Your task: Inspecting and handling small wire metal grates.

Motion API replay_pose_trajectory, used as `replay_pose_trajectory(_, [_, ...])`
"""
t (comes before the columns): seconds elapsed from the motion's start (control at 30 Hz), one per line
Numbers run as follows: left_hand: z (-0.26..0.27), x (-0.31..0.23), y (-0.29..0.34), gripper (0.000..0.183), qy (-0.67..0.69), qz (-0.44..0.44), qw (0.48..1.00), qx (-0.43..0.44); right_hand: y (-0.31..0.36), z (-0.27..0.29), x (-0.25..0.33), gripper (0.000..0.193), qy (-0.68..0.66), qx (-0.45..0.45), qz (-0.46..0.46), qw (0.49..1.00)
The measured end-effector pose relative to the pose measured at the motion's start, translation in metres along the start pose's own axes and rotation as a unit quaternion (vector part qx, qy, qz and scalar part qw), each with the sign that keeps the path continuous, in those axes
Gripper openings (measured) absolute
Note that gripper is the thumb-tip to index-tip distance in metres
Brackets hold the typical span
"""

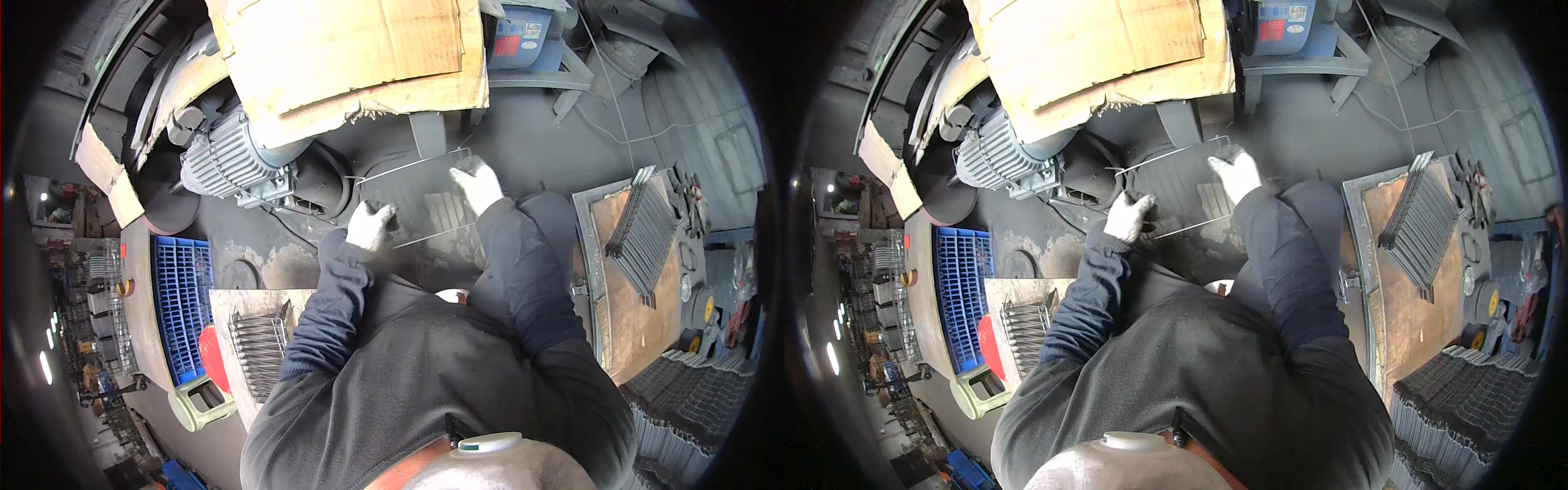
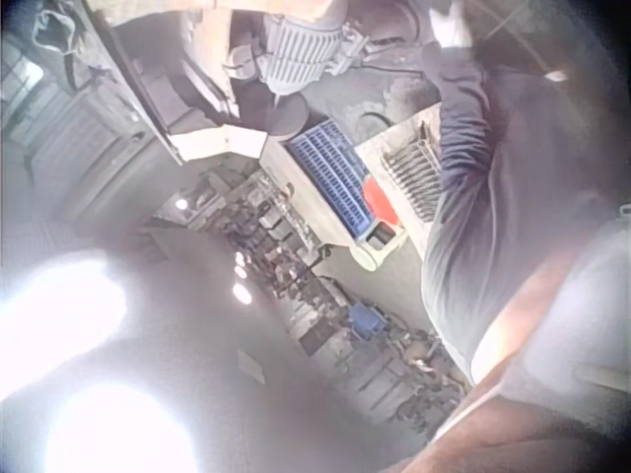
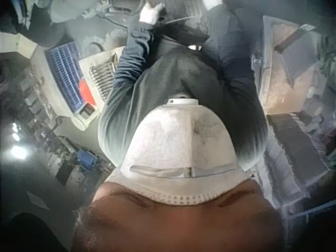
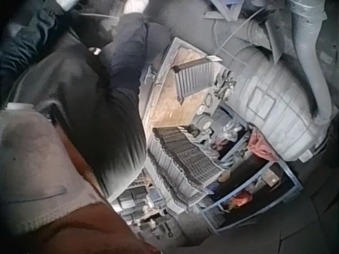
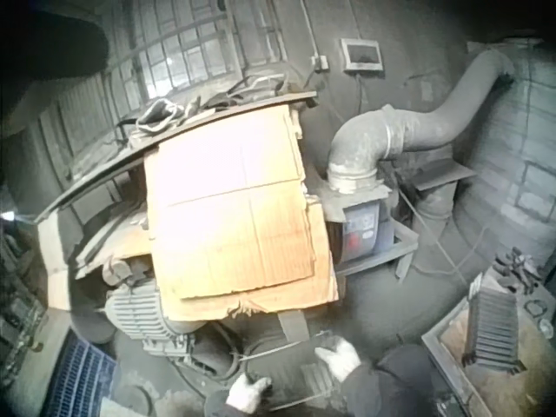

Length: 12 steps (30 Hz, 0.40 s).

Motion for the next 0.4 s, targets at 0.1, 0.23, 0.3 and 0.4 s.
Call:
replay_pose_trajectory(0.1, [0.017,-0.003,0.012,0.018,0.022,0.005,0.999,0.03,-0.012,-0.02,-0.025,0.043,0.085,0.004,0.005,0.996])
replay_pose_trajectory(0.23, [0.024,-0.026,0.025,0.023,0.042,-0.033,0.998,0.026,-0.014,-0.015,-0.044,0.049,0.009,0.03,-0.027,0.999])
replay_pose_trajectory(0.3, [0.024,-0.028,0.032,0.033,0.064,-0.025,0.996,0.052,-0.002,-0.014,-0.033,0.049,0.003,0.116,-0.037,0.993])
replay_pose_trajectory(0.4, [0.012,-0.034,0.046,0.04,0.181,-0.038,0.976,0.117,0.049,-0.009,0.013,0.066,-0.27,0.187,-0.143,0.934])
Point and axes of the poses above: each hand's wrist, its own y-axis away from the middle knuckle, its own z-axis out of the back of the hand, x = y × z, the point moved 8 cm from there along -y, towards the middle knuckle, and after that the axes turned 5 degrees about x, right-handed, at the moved point
